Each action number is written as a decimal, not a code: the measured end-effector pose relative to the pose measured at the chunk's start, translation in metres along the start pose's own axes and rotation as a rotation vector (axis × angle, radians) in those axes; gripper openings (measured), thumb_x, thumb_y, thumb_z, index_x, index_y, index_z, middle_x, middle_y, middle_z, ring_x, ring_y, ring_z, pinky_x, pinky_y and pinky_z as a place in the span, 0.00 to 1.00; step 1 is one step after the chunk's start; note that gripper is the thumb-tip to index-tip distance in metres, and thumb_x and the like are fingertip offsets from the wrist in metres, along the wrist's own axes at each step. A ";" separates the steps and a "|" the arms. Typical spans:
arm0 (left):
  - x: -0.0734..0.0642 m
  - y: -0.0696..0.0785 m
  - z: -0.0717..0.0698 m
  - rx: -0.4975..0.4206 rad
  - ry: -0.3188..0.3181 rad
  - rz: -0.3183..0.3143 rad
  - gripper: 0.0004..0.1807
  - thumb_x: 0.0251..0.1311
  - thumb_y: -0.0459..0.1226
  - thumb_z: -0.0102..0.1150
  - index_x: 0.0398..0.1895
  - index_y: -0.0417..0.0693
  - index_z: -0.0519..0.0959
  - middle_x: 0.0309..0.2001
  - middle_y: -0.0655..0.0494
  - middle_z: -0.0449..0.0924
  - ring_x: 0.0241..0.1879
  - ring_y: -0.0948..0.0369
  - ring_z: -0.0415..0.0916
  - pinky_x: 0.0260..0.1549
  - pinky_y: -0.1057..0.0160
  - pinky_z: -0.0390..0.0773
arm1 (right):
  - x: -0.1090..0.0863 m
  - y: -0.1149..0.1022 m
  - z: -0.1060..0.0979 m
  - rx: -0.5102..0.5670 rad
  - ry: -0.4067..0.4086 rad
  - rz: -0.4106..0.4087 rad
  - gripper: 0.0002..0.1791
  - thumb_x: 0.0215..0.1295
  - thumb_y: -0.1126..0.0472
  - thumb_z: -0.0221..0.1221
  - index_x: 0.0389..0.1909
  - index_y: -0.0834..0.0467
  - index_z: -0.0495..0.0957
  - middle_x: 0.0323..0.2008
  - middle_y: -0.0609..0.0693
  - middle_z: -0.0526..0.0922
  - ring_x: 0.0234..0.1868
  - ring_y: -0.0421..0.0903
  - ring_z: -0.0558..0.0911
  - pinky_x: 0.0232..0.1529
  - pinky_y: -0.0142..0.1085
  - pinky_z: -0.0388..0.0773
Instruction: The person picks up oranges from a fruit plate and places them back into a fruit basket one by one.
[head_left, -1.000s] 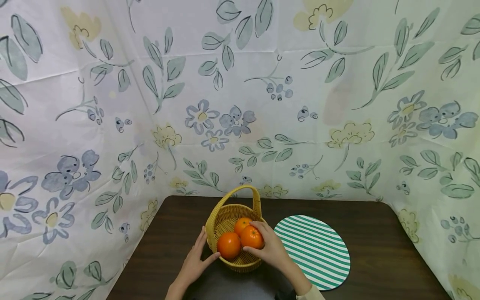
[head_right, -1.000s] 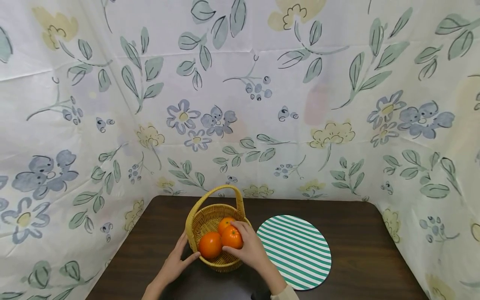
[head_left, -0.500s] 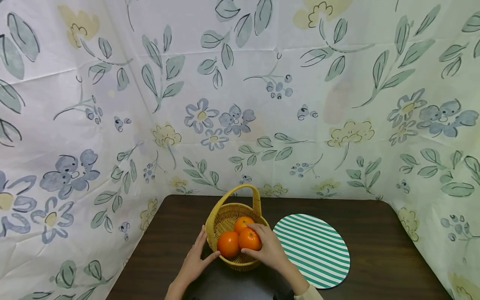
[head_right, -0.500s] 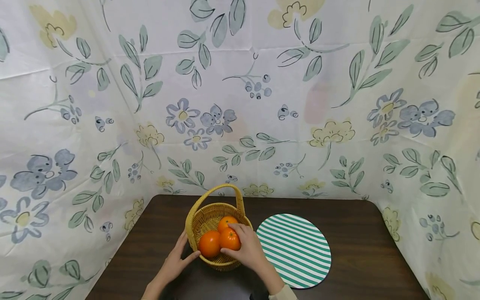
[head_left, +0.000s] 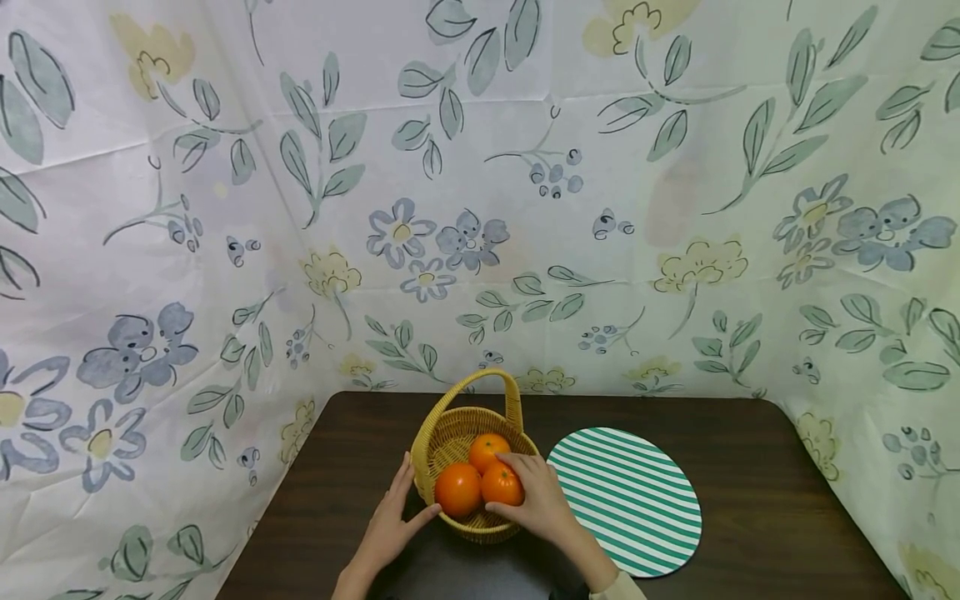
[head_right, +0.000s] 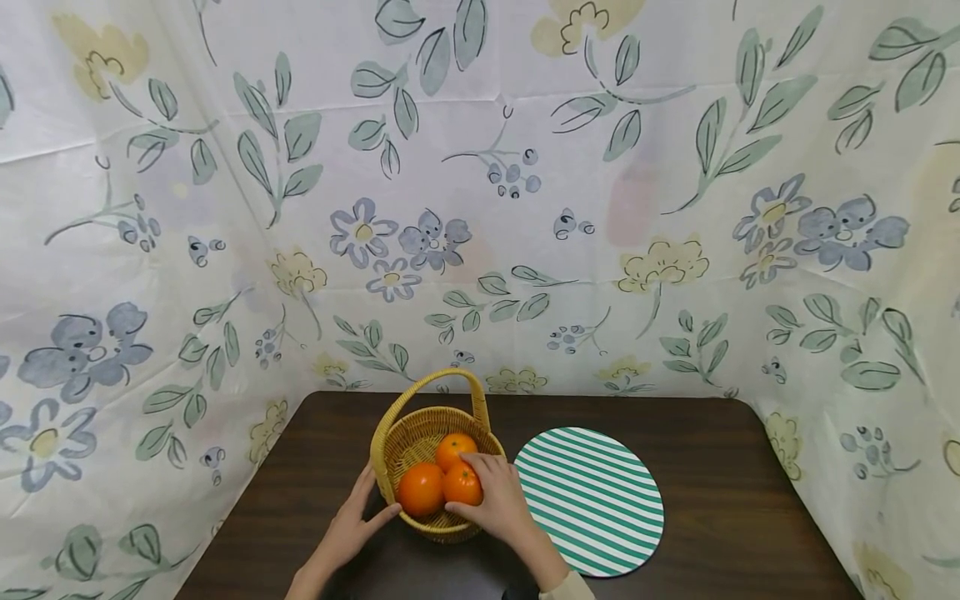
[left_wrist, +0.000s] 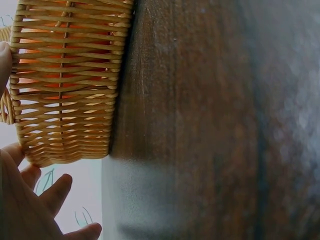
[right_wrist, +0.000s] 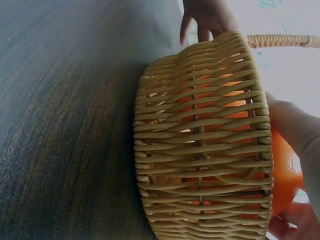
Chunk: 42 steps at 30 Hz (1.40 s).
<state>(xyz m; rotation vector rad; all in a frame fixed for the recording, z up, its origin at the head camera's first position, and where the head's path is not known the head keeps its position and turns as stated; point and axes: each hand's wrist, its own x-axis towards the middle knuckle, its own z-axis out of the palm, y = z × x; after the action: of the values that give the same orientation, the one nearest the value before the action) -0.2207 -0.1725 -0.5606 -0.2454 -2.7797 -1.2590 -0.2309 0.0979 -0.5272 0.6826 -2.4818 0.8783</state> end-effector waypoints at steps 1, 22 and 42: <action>0.000 0.000 0.000 0.003 0.000 -0.002 0.49 0.52 0.63 0.55 0.73 0.62 0.46 0.74 0.62 0.35 0.70 0.47 0.47 0.57 0.33 0.56 | 0.000 0.000 0.000 0.004 -0.003 0.003 0.37 0.42 0.43 0.71 0.55 0.51 0.74 0.50 0.47 0.77 0.49 0.47 0.73 0.45 0.45 0.66; -0.001 0.000 -0.003 0.009 0.006 -0.003 0.48 0.52 0.63 0.56 0.73 0.66 0.44 0.74 0.63 0.35 0.70 0.48 0.46 0.57 0.32 0.55 | 0.002 -0.003 -0.002 -0.044 -0.126 0.038 0.33 0.44 0.42 0.70 0.51 0.54 0.76 0.47 0.49 0.76 0.45 0.47 0.75 0.43 0.45 0.70; -0.001 0.006 -0.011 0.114 -0.011 0.047 0.47 0.51 0.62 0.57 0.71 0.54 0.55 0.74 0.55 0.43 0.70 0.49 0.50 0.61 0.32 0.45 | 0.001 0.000 -0.001 -0.098 -0.178 0.051 0.34 0.44 0.39 0.68 0.51 0.53 0.76 0.46 0.49 0.77 0.44 0.47 0.76 0.44 0.45 0.71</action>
<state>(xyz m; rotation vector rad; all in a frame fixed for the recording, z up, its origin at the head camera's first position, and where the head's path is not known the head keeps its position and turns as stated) -0.2182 -0.1772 -0.5486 -0.3087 -2.8253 -1.0886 -0.2316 0.0986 -0.5263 0.6935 -2.6910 0.7370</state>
